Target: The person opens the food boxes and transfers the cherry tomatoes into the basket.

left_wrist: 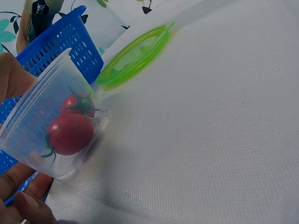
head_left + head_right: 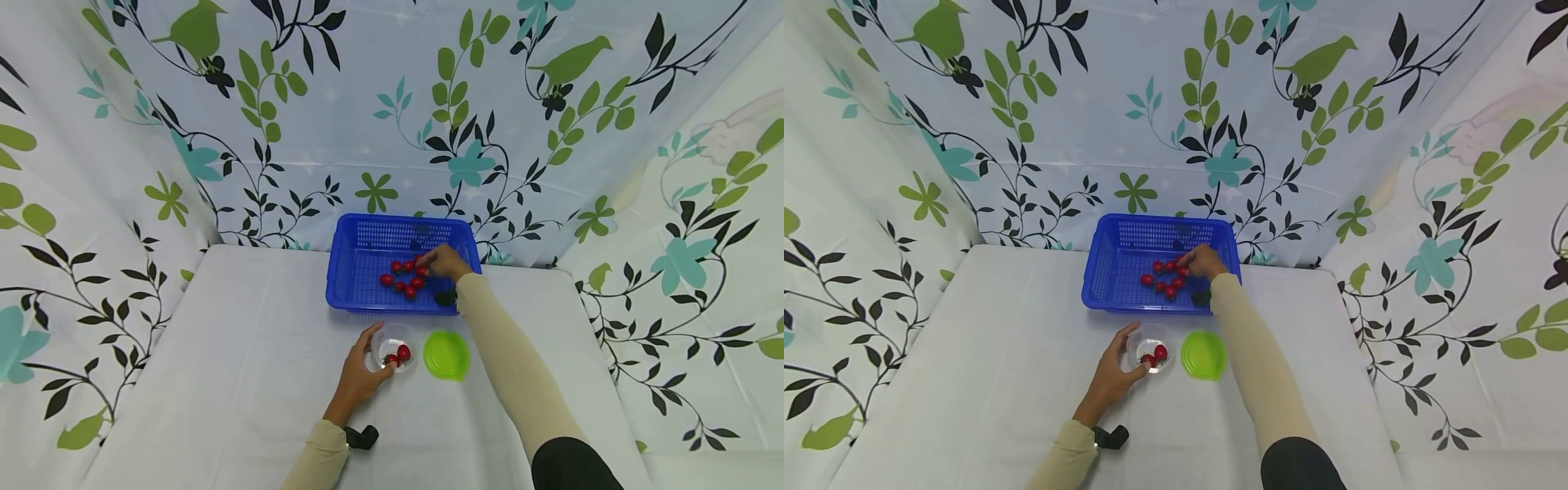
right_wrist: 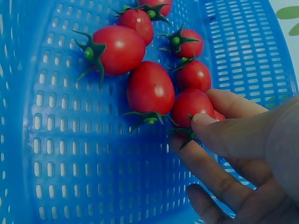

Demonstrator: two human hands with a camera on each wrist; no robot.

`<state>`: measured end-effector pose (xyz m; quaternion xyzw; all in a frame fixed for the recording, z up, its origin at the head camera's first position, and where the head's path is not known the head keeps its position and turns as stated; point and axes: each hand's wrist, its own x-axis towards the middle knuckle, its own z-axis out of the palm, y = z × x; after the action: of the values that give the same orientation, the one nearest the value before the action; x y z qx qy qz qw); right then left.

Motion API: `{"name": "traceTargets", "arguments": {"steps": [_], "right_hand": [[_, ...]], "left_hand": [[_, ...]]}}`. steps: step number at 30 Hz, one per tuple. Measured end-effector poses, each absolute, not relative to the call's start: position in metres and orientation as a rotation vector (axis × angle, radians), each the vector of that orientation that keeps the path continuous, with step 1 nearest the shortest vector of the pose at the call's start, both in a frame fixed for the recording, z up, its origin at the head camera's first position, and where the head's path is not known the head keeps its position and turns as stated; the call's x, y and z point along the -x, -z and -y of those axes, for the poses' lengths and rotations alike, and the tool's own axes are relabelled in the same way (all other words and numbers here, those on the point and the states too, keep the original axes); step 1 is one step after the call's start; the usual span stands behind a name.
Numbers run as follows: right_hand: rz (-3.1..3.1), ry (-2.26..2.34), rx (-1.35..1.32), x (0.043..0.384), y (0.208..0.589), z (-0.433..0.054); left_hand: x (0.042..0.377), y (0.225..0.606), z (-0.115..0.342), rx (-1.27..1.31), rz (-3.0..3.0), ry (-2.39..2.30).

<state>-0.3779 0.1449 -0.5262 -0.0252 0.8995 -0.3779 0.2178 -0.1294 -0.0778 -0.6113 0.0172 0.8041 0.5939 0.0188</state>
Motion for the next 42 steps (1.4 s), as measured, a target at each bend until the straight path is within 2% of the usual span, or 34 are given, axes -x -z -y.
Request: {"name": "traceTargets", "arguments": {"steps": [29,42], "right_hand": [[-2.543,0.954,0.115,0.383,0.531,-0.144],[-2.635,0.935,0.146,0.372,0.513,-0.143]], "left_hand": [[0.129,0.612,0.076,-0.034,-2.502,-1.819],[0.128,0.611,0.077,-0.048,-2.525,-1.824]]}}
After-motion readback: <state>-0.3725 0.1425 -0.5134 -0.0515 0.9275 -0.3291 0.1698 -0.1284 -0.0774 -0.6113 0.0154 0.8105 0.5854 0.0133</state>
